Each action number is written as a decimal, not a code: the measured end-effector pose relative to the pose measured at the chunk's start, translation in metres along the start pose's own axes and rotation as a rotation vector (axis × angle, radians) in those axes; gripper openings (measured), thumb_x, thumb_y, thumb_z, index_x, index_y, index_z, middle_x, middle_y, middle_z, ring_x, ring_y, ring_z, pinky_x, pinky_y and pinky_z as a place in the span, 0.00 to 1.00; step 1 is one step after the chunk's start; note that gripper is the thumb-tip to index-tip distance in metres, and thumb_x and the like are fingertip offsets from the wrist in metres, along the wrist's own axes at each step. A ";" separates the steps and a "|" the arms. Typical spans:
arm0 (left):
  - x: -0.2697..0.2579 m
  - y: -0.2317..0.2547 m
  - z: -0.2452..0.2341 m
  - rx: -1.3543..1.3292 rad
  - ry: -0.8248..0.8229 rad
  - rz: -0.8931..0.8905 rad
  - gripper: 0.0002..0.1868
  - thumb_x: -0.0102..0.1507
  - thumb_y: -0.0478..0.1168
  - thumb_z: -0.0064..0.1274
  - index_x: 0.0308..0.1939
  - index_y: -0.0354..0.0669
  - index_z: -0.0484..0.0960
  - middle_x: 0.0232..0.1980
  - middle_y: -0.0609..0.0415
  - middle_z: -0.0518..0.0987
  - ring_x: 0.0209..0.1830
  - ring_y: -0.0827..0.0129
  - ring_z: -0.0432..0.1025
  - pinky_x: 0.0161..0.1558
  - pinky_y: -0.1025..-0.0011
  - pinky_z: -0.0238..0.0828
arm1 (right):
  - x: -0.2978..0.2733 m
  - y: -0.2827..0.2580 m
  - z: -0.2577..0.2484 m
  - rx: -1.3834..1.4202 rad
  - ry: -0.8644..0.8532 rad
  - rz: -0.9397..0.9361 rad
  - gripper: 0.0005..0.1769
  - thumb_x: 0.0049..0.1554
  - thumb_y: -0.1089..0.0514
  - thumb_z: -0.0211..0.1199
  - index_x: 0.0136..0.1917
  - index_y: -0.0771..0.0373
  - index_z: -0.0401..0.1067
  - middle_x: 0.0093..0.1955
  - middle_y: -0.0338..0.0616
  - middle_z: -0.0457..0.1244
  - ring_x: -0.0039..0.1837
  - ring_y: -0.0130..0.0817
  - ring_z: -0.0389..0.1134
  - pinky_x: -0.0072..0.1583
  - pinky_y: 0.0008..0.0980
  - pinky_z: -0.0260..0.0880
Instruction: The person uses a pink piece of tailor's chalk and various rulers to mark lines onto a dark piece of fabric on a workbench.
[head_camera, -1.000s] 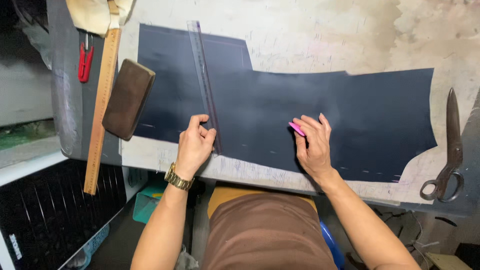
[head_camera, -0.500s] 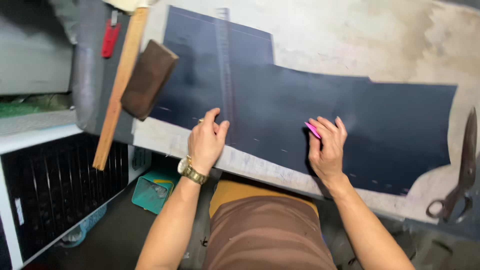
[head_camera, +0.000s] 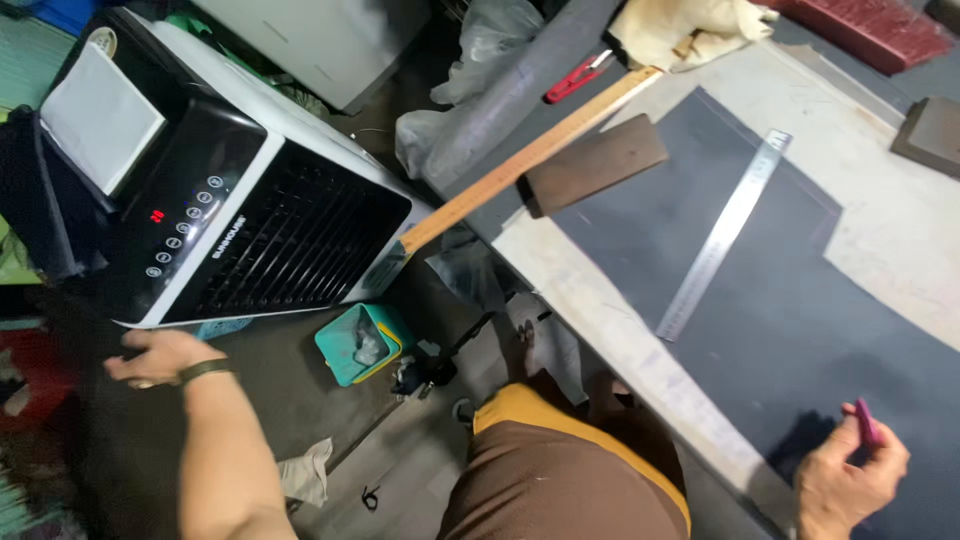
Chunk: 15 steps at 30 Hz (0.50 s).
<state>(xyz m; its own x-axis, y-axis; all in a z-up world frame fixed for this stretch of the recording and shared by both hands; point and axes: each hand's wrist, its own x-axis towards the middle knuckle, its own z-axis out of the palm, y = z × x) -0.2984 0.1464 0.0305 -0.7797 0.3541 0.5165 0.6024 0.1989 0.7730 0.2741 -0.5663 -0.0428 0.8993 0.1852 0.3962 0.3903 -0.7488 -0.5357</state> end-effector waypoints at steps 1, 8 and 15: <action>0.021 -0.009 0.013 -0.002 -0.010 -0.007 0.25 0.68 0.48 0.48 0.63 0.37 0.70 0.62 0.28 0.77 0.63 0.34 0.70 0.62 0.47 0.66 | -0.001 0.006 -0.002 -0.010 0.008 -0.003 0.04 0.83 0.70 0.67 0.67 0.74 0.74 0.62 0.57 0.71 0.63 0.55 0.67 0.67 0.44 0.65; 0.071 -0.033 0.075 -0.059 -0.275 -0.372 0.54 0.57 0.78 0.33 0.60 0.30 0.80 0.65 0.27 0.74 0.66 0.39 0.73 0.66 0.57 0.71 | -0.003 0.015 -0.020 -0.146 0.099 -0.005 0.07 0.80 0.69 0.63 0.68 0.76 0.77 0.60 0.56 0.74 0.62 0.53 0.69 0.62 0.43 0.66; 0.048 -0.061 0.108 -0.068 -0.009 0.194 0.42 0.65 0.73 0.38 0.38 0.42 0.95 0.39 0.35 0.91 0.38 0.38 0.85 0.38 0.54 0.82 | 0.002 -0.015 -0.026 -0.121 0.072 0.066 0.07 0.81 0.68 0.61 0.68 0.73 0.77 0.60 0.56 0.68 0.60 0.48 0.62 0.61 0.43 0.60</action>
<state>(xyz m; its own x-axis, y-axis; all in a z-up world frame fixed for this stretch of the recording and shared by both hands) -0.3545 0.2497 -0.0317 -0.6486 0.3883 0.6546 0.7277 0.0641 0.6829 0.2645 -0.5713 -0.0145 0.9039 0.0907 0.4180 0.3007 -0.8297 -0.4703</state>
